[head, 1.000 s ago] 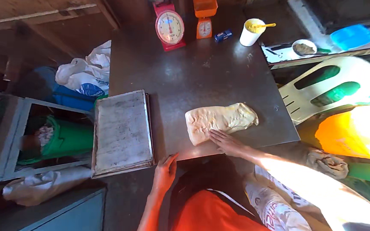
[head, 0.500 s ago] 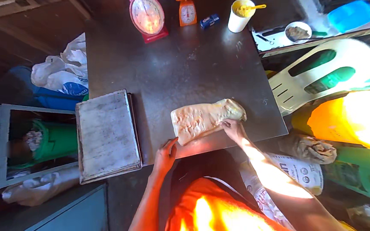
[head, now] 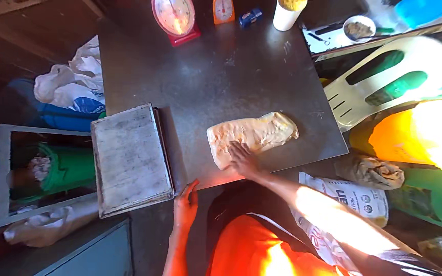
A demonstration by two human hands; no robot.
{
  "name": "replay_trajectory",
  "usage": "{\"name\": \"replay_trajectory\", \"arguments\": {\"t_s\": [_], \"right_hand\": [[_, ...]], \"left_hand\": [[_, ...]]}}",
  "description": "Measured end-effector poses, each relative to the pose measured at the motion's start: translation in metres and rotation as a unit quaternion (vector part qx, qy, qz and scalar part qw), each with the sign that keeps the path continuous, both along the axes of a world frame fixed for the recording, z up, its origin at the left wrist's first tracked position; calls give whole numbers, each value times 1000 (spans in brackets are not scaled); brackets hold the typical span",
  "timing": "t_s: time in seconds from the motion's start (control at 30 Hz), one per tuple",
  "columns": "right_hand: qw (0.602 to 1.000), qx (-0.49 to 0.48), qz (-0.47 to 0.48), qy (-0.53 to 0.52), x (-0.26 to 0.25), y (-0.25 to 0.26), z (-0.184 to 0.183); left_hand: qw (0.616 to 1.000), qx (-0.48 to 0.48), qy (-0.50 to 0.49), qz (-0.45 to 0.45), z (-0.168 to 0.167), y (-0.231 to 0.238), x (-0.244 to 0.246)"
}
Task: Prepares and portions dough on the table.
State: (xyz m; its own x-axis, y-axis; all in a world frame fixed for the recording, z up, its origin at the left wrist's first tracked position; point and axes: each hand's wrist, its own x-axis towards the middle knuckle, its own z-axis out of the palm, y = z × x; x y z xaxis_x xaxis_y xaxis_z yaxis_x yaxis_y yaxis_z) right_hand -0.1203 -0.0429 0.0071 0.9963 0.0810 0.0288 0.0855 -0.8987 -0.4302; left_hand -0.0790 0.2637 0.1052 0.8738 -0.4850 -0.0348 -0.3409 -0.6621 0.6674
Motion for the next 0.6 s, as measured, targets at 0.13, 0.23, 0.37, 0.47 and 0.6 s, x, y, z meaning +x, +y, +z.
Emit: {"name": "replay_trajectory", "arguments": {"t_s": [0.13,0.23,0.37,0.47,0.6], "right_hand": [[988,-96,92,79,-39,-61,15],[993,-101,22,65,-40,-72,34],[971,-72,-88,210,-6,-36,40],[947,-54,-81,306,40,-9,81],[960,23,4,280,72,-56,72]], "left_hand": [[1000,2,-17,25,13,18,-4],[999,-7,-11,42,10,16,-1],[999,11,33,18,-18,-30,16],[998,18,61,-11,-28,-89,42],[998,26,34,52,-44,-157,80]]}}
